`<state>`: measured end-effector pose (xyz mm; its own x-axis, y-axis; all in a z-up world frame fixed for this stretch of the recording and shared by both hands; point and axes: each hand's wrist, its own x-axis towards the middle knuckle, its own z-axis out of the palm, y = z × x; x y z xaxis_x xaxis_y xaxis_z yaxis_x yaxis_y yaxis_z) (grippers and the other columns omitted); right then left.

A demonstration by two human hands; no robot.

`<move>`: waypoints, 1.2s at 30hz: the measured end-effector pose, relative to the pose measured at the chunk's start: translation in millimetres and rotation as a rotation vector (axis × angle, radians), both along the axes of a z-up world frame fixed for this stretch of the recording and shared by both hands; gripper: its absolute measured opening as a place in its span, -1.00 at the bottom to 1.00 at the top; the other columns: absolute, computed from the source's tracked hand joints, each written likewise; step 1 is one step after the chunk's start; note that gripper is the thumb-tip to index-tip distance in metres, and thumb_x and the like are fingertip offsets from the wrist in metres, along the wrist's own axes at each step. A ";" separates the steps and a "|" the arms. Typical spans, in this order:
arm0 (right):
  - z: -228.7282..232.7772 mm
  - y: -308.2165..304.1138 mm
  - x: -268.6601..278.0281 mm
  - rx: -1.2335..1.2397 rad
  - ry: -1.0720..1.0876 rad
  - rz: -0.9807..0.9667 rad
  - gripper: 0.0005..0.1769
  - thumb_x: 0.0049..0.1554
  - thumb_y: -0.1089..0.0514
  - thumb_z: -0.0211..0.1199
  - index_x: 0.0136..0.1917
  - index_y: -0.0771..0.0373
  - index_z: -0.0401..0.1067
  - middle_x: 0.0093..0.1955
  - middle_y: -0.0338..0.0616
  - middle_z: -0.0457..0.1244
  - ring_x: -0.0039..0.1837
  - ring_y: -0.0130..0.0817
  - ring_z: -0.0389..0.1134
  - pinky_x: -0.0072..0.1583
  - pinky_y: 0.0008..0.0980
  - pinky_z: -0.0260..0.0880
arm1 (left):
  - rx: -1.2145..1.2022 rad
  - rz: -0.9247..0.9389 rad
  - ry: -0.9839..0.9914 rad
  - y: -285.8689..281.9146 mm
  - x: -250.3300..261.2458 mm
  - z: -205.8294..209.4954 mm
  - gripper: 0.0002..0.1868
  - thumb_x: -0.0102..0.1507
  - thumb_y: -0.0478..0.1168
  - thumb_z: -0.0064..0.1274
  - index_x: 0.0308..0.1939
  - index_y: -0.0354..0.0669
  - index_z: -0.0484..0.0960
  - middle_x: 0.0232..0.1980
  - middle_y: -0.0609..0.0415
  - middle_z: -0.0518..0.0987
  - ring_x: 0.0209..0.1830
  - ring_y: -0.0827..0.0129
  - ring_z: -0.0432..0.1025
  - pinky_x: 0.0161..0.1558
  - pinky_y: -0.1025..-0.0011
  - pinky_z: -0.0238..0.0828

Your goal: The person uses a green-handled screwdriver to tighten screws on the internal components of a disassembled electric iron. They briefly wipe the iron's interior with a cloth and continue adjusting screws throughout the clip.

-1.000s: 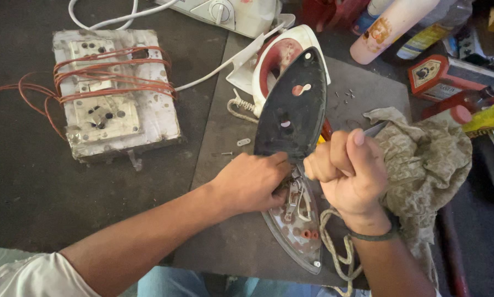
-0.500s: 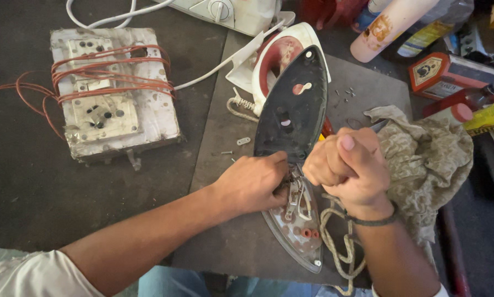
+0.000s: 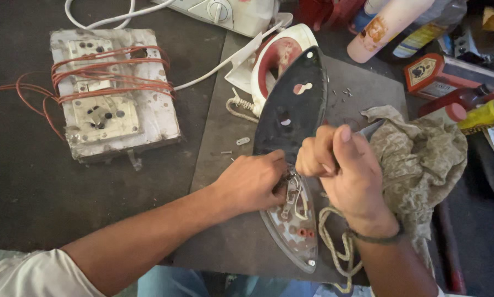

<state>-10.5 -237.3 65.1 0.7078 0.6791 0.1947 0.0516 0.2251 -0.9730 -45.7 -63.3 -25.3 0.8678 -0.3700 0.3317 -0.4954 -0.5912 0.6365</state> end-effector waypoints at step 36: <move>-15.9 -30.4 -3.8 -0.102 -0.517 -0.161 -0.61 0.28 0.01 0.35 0.00 0.45 0.43 -0.07 0.13 0.40 0.05 -0.13 0.51 0.27 0.04 0.59 | -0.120 -0.199 0.015 18.2 14.0 -11.1 -0.79 0.06 -0.20 0.20 -0.29 -0.21 0.62 -0.10 0.02 0.56 -0.17 0.05 0.56 -0.12 0.17 0.50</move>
